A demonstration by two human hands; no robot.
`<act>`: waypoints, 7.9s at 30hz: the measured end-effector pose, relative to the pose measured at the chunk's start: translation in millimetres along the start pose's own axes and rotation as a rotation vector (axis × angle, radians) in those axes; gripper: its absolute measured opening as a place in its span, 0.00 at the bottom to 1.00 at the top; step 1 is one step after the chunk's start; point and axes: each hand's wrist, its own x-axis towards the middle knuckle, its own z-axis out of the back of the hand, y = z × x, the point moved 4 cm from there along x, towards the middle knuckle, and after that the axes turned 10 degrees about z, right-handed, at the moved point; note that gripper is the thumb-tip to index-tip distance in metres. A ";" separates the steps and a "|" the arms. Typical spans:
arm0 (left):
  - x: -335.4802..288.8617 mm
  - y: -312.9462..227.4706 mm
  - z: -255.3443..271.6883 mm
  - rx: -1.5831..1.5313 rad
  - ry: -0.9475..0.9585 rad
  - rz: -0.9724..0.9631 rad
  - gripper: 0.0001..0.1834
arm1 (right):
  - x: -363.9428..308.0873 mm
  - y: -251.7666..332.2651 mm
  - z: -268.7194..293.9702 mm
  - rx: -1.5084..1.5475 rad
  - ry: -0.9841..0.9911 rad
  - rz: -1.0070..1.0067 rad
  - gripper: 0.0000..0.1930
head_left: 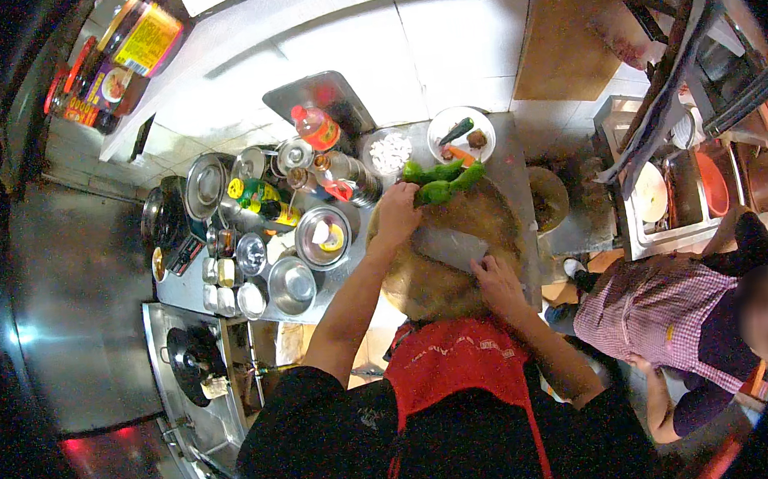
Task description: The person slices a white root vegetable into thin strips and then dices them on a wooden cutting board. They then slice a green bell pepper into strips. The chopped vegetables are placed into a small metal bowl.
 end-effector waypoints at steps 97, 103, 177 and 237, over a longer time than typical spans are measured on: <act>-94.1 -98.3 37.2 -0.436 0.668 0.289 0.35 | 80.2 -42.5 114.4 0.441 0.087 -0.126 0.06; -79.8 -108.1 24.8 -0.456 0.701 0.247 0.25 | 88.7 -69.3 134.2 0.421 0.045 -0.114 0.05; -121.1 -74.0 -44.2 0.014 0.256 -0.328 0.34 | -78.9 -69.4 22.6 1.033 0.020 -0.875 0.14; -112.3 -18.8 -24.3 -0.259 -0.008 -0.123 0.12 | 31.8 -14.9 33.9 0.400 0.299 -0.516 0.11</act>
